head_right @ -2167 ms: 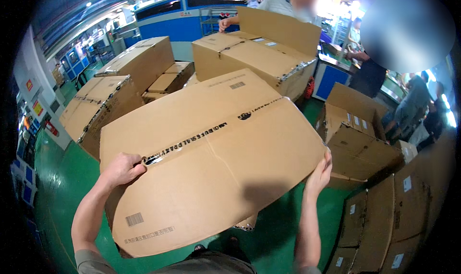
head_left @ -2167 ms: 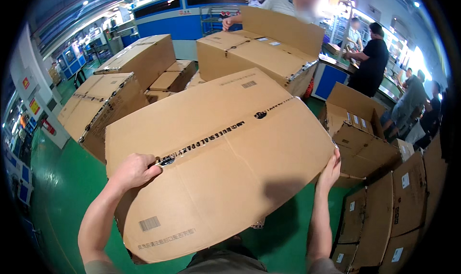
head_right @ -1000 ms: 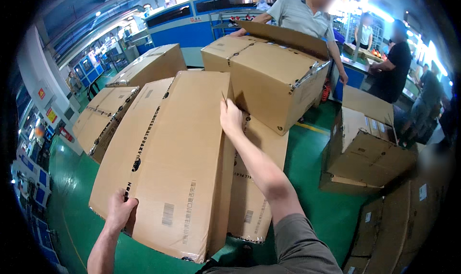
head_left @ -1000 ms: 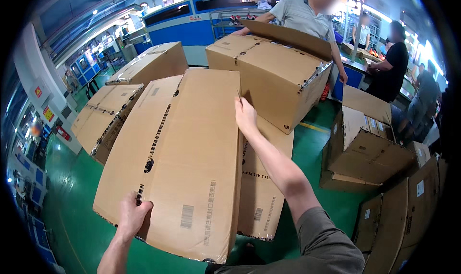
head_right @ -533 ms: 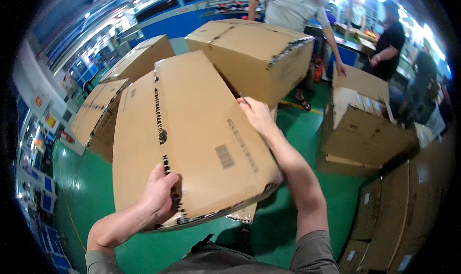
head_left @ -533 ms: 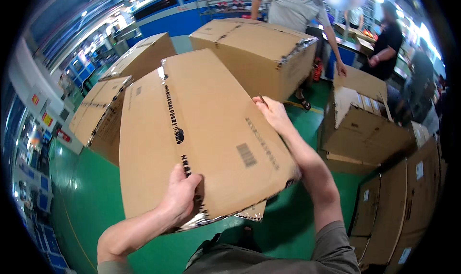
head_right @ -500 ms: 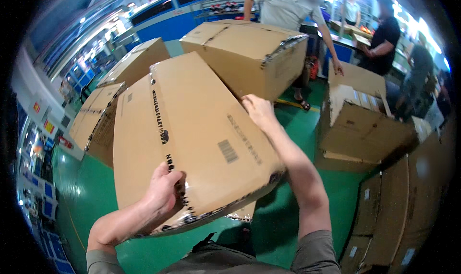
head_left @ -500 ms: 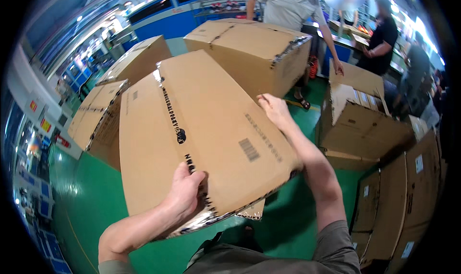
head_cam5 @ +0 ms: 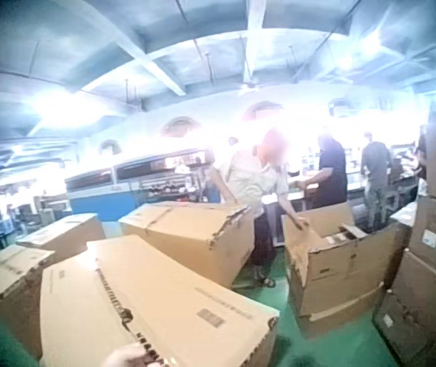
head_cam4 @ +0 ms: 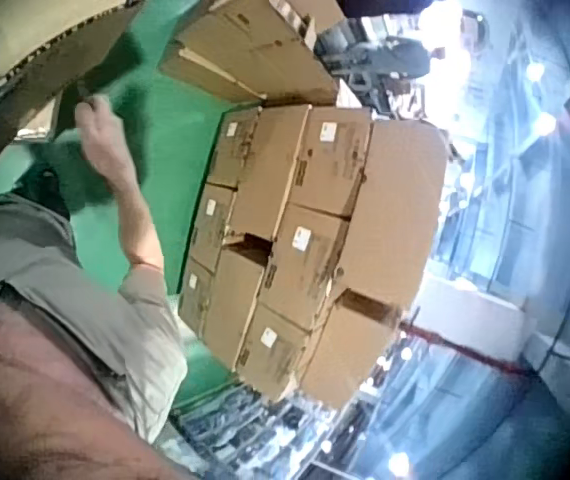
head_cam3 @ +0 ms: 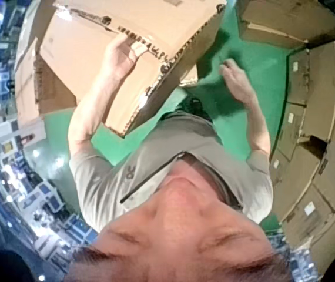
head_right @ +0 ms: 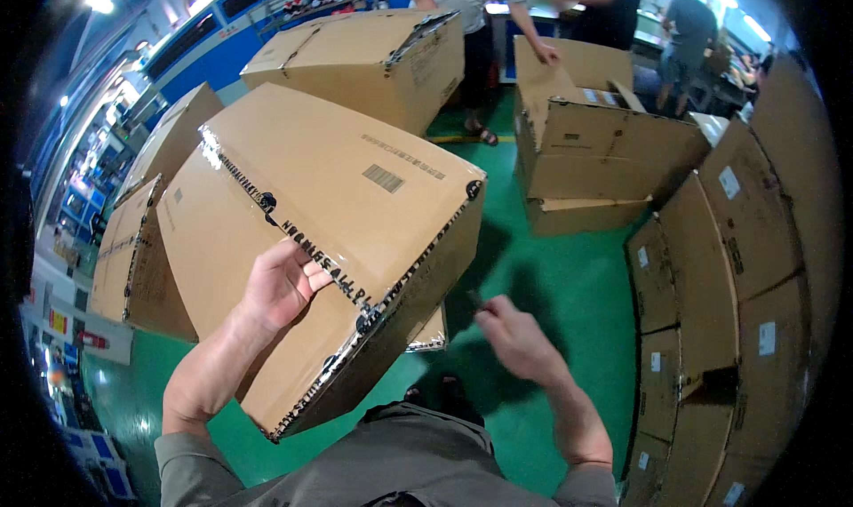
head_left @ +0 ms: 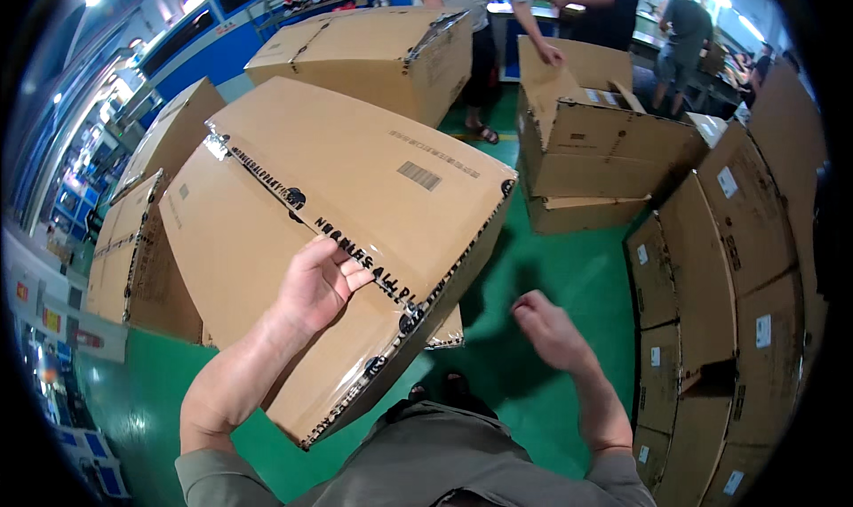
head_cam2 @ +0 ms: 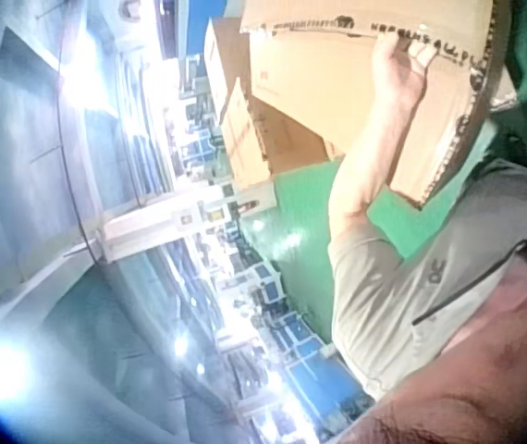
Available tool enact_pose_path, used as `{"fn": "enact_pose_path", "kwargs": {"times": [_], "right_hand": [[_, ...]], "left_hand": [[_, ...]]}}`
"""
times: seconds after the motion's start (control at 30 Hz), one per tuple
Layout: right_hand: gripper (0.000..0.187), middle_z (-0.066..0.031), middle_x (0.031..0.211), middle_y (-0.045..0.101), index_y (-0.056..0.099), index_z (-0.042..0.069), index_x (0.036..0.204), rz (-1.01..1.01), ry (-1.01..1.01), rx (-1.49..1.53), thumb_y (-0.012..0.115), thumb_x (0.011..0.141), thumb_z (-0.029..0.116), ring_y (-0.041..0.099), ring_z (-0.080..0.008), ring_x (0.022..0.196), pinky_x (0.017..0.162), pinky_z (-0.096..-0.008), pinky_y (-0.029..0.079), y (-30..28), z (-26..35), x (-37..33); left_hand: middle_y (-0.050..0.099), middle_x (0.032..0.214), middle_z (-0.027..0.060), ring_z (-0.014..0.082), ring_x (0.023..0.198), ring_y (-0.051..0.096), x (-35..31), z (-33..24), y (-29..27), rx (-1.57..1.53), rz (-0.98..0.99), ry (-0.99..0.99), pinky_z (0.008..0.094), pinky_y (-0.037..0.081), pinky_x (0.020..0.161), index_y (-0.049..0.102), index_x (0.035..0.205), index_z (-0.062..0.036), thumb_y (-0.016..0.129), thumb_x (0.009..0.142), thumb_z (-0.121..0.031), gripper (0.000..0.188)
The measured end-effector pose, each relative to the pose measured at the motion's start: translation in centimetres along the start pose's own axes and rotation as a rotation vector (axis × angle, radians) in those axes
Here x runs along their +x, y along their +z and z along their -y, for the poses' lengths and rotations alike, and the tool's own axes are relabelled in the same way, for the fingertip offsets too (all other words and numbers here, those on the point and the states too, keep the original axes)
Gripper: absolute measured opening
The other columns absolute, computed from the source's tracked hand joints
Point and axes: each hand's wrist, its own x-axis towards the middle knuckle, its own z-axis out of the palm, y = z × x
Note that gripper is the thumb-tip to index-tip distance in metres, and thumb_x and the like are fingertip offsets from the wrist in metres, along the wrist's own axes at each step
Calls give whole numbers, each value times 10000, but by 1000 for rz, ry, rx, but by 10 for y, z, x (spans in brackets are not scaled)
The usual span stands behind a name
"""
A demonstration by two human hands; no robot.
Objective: The person uses a box cutter to slice the tape on multiple cardboard boxes stacked in a warehouse. They systematically move from one box to the next, cutting the sealing tape on the top and sides to open them.
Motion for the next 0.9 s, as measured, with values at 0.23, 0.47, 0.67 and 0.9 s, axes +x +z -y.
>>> {"fn": "enact_pose_path", "kwargs": {"times": [0.23,0.47,0.67,0.9], "right_hand": [[321,-216,745,577,563,-2,935,48,-221,-176,526,959,316,595,-358,676,617,-402,450,58,65,-30],[343,-142,700,566,593,-54,857,-146,-288,-162,523,954,267,515,-149,675,646,-333,449,109,83,-8],[405,-212,748,628,617,-33,848,-186,-122,-97,496,933,344,615,-307,699,650,-382,463,112,79,1],[415,-224,831,658,645,-24,887,-349,-106,-199,488,930,357,635,-325,782,730,-406,488,114,67,-18]], "left_hand": [[624,1080,152,315,990,638,7,0,-24,-6,282,9,457,536,874,530,1063,-41,488,924,-94,155],[634,1037,133,284,969,637,12,5,-23,-94,416,-1,433,531,876,534,1012,-47,504,922,-79,100],[639,1014,110,292,989,621,14,8,-25,-54,395,60,463,516,912,553,983,-83,532,895,-94,91],[628,1091,124,270,983,639,5,-2,-21,-42,390,60,420,538,890,536,1140,-57,501,888,-9,259]]}}
